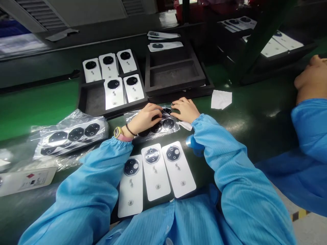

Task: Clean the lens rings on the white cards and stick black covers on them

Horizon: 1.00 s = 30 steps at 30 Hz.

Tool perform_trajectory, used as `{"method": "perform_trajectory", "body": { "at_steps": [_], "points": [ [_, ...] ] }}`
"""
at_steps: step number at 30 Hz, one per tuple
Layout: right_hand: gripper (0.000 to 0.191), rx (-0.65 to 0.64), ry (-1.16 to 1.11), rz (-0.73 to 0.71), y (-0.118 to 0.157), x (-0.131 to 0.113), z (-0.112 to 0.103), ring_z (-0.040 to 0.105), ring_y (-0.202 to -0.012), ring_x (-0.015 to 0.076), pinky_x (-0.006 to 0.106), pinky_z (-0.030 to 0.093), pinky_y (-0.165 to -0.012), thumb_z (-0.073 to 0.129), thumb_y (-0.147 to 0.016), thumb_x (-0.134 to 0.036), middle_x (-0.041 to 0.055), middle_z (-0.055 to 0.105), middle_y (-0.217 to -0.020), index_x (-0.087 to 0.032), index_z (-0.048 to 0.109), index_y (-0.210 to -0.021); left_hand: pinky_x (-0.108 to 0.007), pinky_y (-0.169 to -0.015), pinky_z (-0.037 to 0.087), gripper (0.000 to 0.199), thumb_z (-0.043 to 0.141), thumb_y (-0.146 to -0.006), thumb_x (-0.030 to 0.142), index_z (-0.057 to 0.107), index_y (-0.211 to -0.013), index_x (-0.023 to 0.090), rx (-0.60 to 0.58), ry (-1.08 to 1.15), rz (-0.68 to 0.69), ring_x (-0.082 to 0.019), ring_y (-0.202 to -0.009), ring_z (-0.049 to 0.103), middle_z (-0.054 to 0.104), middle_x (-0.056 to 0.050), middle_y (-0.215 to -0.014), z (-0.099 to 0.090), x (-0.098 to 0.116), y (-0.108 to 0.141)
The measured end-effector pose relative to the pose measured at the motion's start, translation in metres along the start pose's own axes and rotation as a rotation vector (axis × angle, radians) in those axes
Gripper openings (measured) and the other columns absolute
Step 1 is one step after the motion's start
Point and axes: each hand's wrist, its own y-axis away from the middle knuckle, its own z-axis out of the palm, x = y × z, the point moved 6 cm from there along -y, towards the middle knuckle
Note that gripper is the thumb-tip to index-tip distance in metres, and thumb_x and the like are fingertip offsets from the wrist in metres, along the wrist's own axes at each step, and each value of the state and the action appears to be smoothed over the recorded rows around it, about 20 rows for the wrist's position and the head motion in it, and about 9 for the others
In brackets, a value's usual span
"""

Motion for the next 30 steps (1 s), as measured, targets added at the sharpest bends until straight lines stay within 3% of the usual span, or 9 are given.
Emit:
{"method": "perform_trajectory", "body": {
  "at_steps": [7,11,18,30],
  "points": [
    [0.04,-0.046,0.0,-0.009,0.001,0.0,0.001,0.045,-0.117,0.0319,0.052,0.04,-0.092,0.055,-0.087,-0.039,0.0089,0.058,-0.131,-0.017,0.064,-0.12,-0.04,-0.09,0.045,0.02,0.056,-0.085,0.014,0.058,-0.105,0.014,0.005,-0.07,0.049,-0.026,-0.104,0.056,0.063,-0.012,-0.11,0.006,0.021,-0.011],
    [0.04,-0.049,0.006,-0.027,0.002,0.001,0.002,0.045,-0.118,0.0316,0.052,0.04,-0.094,0.055,-0.087,-0.039,0.0076,0.056,-0.133,-0.02,0.062,-0.122,-0.038,-0.086,0.044,0.018,0.045,-0.091,0.012,0.062,-0.097,0.016,-0.007,-0.088,0.051,-0.023,-0.094,0.058,0.066,-0.009,-0.095,0.012,0.027,-0.015],
    [0.045,-0.059,0.016,-0.063,0.002,0.005,0.005,0.044,-0.122,0.0305,0.05,0.038,-0.097,0.055,-0.088,-0.041,0.0058,0.052,-0.138,-0.023,0.056,-0.129,-0.034,-0.081,0.046,0.024,0.045,-0.09,0.011,0.067,-0.09,0.018,-0.039,-0.06,0.072,-0.021,-0.091,0.06,0.068,-0.006,-0.091,0.011,0.021,-0.007],
    [0.047,-0.084,0.004,-0.033,0.003,0.007,0.005,0.042,-0.125,0.031,0.051,0.037,-0.099,0.053,-0.089,-0.043,0.0055,0.049,-0.14,-0.023,0.054,-0.131,-0.038,-0.092,0.047,0.021,0.048,-0.089,0.015,0.068,-0.087,0.021,-0.047,-0.034,0.076,-0.02,-0.101,0.062,0.07,-0.004,-0.096,-0.006,0.003,0.021]
  ]
}}
